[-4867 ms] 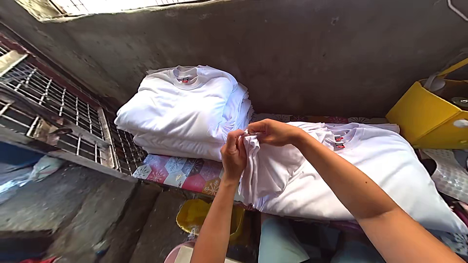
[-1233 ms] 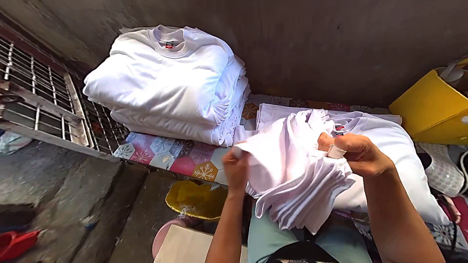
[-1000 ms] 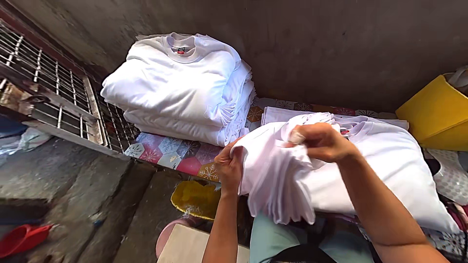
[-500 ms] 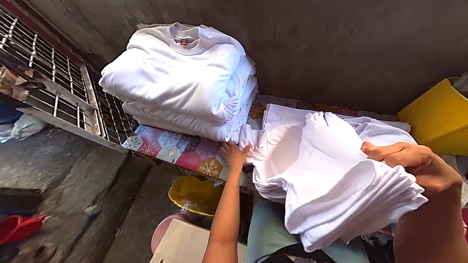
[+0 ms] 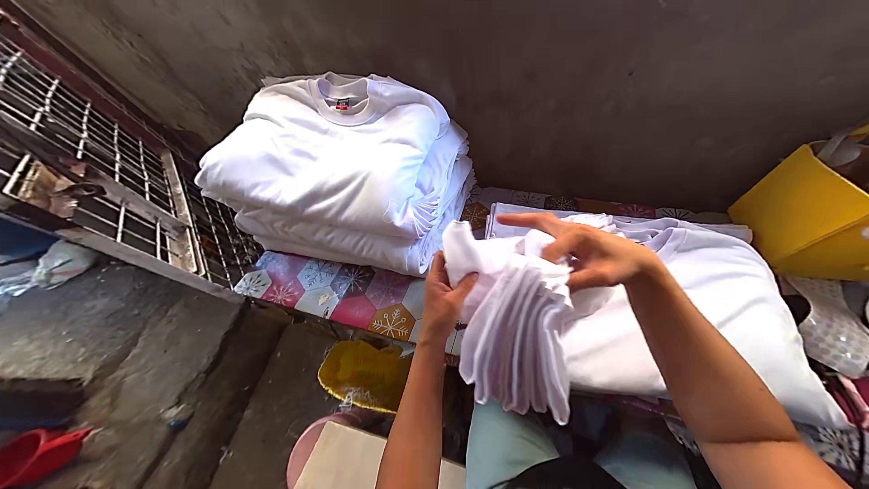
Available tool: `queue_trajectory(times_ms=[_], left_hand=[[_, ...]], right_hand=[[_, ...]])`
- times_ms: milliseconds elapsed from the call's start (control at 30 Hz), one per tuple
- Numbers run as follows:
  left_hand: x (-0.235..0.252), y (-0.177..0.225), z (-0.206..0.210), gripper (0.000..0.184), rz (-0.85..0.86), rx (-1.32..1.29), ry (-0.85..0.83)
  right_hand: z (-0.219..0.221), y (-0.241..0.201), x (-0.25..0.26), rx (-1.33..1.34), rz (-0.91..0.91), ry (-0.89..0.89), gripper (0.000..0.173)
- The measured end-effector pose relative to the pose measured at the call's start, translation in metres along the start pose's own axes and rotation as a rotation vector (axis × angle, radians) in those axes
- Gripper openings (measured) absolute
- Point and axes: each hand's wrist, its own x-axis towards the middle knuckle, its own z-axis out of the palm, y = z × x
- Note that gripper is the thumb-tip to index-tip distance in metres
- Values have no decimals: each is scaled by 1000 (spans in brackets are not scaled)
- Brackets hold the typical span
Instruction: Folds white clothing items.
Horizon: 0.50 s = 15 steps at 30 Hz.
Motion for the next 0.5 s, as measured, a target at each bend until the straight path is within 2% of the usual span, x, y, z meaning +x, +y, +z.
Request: queue_trajectory(times_ms=[67,133,167,233,300,367,400,433,467,500], left_hand=[[-20,24,20,24,185,159,-146],[-36,31,29,13,391,190,-330],[-40,31,29,9,465,113,-431],[-37,24,24,8,472,-103,-546],[-21,4,21,18,311,-118,-421],[3,-26,30,23,-16,-75,-354],[9,-43,36,25,-160,-70,-363],[3,-59,38,26,-228,-61,-369],[-12,-70,33,30,-305,-72,-363],[-28,-53,35,32,-519,-38,-264]], right_hand=[[7,10,6,98,54,-61,26],[10,10,-7,168,22,-151,26],[6,3,-21,162,-11,-184,32],[-4,-17,-57,120,-37,-158,40],[-24,-33,-83,120,-28,-102,41],[-47,-42,-73,127,-29,-74,38],[-56,-40,-48,101,-53,-61,40],[-60,-33,-10,55,-86,-51,36],[-58,-21,35,-51,-121,-7,27],[-50,-9,78,-228,-97,72,19]])
